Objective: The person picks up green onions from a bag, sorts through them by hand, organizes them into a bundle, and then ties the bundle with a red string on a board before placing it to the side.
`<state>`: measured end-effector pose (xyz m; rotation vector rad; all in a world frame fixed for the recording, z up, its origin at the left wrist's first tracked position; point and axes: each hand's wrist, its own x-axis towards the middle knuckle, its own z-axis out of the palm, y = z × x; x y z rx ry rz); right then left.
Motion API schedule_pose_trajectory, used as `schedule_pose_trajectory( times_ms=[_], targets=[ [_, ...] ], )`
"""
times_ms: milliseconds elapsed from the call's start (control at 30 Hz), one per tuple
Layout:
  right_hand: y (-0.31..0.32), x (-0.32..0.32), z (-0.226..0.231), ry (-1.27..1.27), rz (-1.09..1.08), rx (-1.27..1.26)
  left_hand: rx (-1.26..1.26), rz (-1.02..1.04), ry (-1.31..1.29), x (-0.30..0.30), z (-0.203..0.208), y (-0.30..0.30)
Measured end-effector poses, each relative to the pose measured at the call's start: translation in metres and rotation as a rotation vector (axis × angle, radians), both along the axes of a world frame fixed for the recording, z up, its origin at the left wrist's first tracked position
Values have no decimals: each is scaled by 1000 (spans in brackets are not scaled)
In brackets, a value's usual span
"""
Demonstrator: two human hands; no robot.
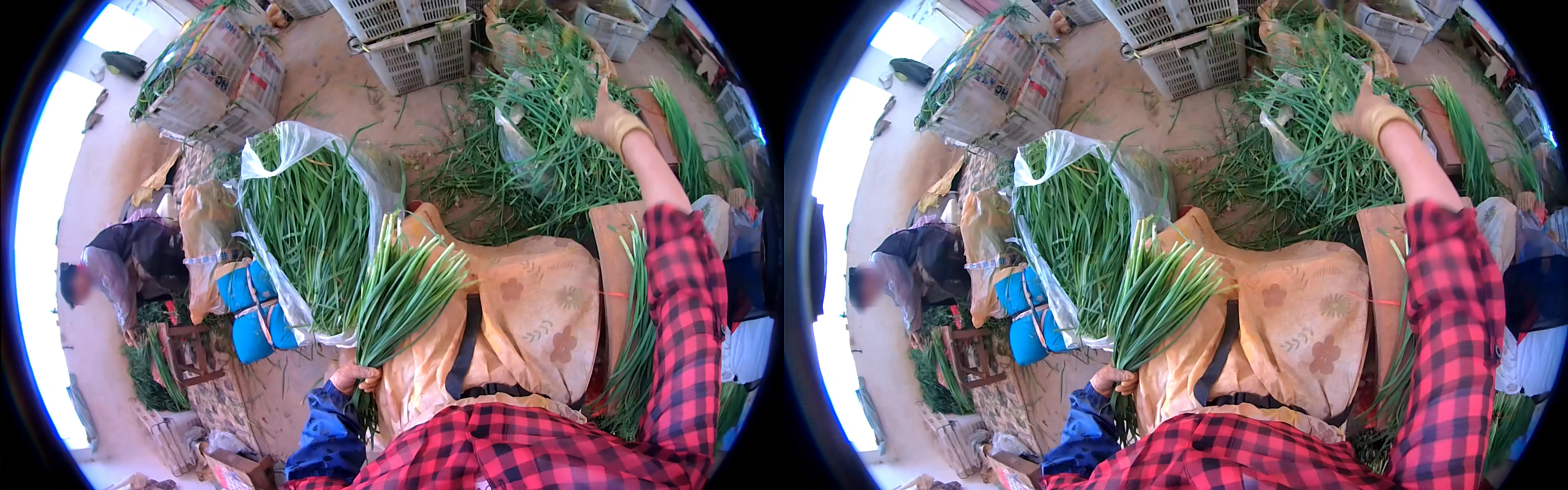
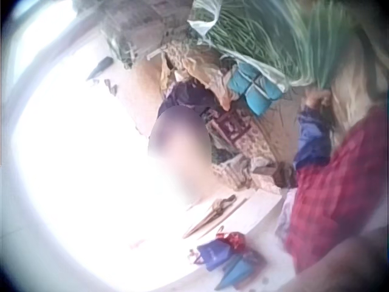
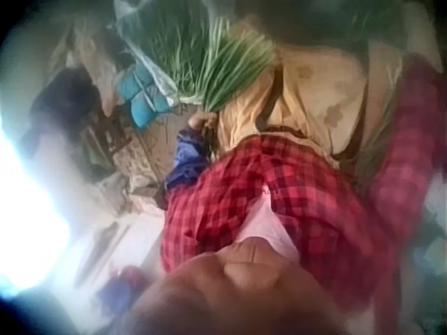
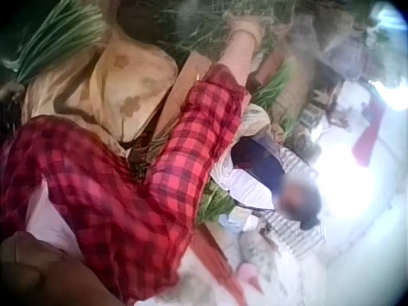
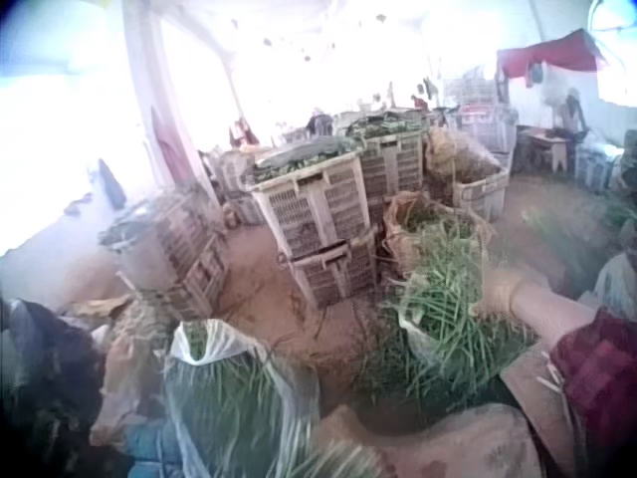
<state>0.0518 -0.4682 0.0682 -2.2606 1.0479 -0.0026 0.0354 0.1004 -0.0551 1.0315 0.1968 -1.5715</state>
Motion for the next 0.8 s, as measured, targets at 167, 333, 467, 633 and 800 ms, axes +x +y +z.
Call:
schedule_pose_trajectory(
  times_ms=[167, 333, 467, 633, 800],
  targets=[
    [96, -16, -48, -116, 448, 317, -19, 91, -10, -10, -7, 19],
    [198, -22, -111, -80, 477, 780, 31, 72, -12, -3, -1, 3],
    [202, -20, -138, -24, 615, 769, 113, 82, -100, -2, 6, -1],
    [183, -29, -109, 4, 1013, 308, 133, 81, -120, 3, 5, 8],
    [95, -24, -92, -434, -3, 466, 258, 23, -247, 9, 19, 1]
  ],
)
